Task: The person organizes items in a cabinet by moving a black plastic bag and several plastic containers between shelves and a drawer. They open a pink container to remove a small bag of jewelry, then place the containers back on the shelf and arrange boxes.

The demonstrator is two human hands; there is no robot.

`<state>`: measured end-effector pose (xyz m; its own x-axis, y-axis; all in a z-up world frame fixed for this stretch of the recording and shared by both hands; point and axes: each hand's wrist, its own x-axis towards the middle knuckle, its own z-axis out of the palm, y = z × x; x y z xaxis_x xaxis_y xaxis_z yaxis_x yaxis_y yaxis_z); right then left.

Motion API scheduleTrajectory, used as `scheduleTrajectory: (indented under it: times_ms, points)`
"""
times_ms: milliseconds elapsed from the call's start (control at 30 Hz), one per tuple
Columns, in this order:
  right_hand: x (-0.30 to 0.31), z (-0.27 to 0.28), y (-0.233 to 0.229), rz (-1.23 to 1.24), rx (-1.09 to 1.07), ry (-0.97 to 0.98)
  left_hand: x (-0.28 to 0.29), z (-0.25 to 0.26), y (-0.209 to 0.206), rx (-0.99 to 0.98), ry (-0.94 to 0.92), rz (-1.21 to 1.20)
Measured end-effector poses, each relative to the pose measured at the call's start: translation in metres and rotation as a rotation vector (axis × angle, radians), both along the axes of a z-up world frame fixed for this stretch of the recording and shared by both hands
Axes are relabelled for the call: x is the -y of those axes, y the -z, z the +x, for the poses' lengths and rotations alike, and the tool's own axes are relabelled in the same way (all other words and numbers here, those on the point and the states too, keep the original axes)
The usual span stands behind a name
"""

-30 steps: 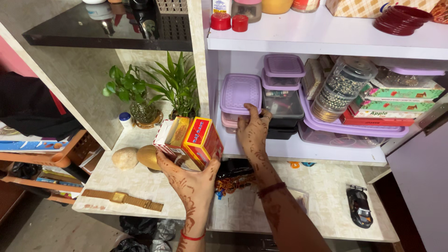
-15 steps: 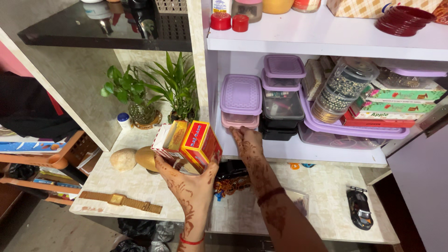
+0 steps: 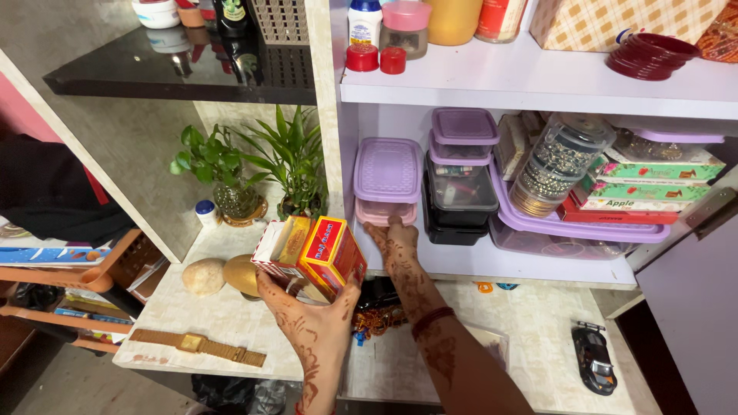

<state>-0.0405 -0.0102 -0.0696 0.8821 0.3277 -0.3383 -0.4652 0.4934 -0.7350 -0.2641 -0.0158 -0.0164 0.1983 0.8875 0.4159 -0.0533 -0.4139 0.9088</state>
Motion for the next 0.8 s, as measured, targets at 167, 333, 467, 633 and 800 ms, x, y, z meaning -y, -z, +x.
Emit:
scheduleTrajectory:
  times_ms: [167, 333, 467, 633, 800]
  points:
    - [-0.005, 0.002, 0.008, -0.053, 0.047, 0.032, -0.001, -0.003, 0.001, -0.013, -0.028, 0.059]
    - [0.001, 0.002, 0.013, -0.021, 0.081, 0.059, 0.002, -0.002, 0.002, -0.009, 0.008, -0.032]
    - [0.004, 0.005, 0.016, 0.010, 0.061, 0.063, 0.004, 0.002, 0.004, -0.024, -0.004, -0.001]
    - [0.001, 0.016, 0.029, 0.041, 0.072, 0.056, 0.005, 0.006, 0.008, -0.035, 0.000, -0.008]
    - [0.011, 0.026, 0.052, 0.124, 0.061, -0.043, 0.009, 0.012, 0.012, -0.041, -0.011, 0.041]
